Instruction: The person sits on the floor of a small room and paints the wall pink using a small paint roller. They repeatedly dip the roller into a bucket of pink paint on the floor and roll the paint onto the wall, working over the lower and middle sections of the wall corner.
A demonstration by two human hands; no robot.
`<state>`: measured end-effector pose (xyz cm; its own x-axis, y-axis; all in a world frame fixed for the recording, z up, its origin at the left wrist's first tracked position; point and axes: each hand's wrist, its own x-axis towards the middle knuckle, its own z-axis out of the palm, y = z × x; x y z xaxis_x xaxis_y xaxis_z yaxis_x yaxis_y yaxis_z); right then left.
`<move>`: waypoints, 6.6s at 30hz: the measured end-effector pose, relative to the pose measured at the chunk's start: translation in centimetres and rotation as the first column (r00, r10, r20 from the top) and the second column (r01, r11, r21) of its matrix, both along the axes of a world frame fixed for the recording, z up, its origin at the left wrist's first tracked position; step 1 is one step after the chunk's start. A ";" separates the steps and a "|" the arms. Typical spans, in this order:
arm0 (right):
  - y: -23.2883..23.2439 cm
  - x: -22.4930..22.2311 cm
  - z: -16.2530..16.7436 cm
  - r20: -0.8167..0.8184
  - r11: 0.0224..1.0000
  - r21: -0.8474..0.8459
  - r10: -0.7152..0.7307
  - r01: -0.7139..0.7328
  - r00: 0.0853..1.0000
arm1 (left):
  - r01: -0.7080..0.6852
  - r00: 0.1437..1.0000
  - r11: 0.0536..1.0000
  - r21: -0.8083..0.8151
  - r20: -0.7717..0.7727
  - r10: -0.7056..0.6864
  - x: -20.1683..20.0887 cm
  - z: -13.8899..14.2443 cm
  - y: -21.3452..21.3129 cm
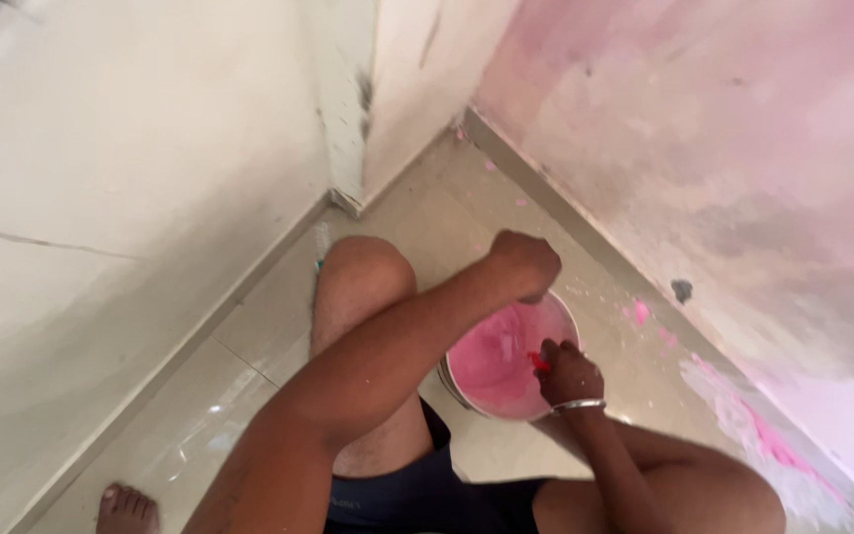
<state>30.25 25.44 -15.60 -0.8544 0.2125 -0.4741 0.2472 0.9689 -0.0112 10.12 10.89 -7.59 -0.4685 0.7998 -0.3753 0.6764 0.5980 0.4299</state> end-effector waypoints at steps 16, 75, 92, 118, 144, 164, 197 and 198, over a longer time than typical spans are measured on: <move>4.0 7.3 2.3 -0.181 0.999 -0.013 0.041 -0.044 0.983 | 0.035 0.999 0.999 -0.018 -0.022 -0.035 0.7 -0.7 -0.7; 6.8 7.0 4.0 -0.377 0.998 0.047 -0.030 0.051 0.926 | 0.037 0.999 0.959 -0.279 -0.002 -0.040 1.5 -1.6 0.9; 5.2 5.8 4.5 -0.384 0.996 -0.061 -0.077 0.058 0.920 | 0.008 1.000 0.980 -0.199 -0.027 -0.014 0.9 -1.2 1.1; 6.3 5.7 2.0 -0.130 0.963 -0.073 -0.267 0.259 0.955 | 0.001 0.999 0.984 -0.176 -0.038 -0.008 0.3 -0.5 0.1; 5.1 4.9 1.7 -0.205 0.998 0.046 -0.031 0.042 0.978 | -0.152 0.988 0.960 -0.237 -0.049 0.144 -1.0 -4.3 1.3; 4.6 4.4 2.1 -0.388 0.962 0.246 0.209 -0.117 0.898 | 0.041 0.999 0.985 -0.168 0.011 -0.039 -0.2 -1.4 -0.1; 5.1 7.3 3.1 -0.394 0.989 0.104 0.141 -0.109 0.908 | 0.015 0.999 0.971 -0.237 0.048 -0.004 -0.5 -1.0 -4.0; 5.1 7.2 3.3 -0.347 0.993 0.106 0.080 -0.046 0.934 | 0.016 0.999 0.969 -0.245 0.052 -0.003 -0.5 -0.9 -4.1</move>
<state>37.43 30.53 -12.31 -0.9756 0.1822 -0.1227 0.1828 0.9831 0.0069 9.64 6.80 -8.46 -0.4366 0.6845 -0.5837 0.6634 0.6833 0.3050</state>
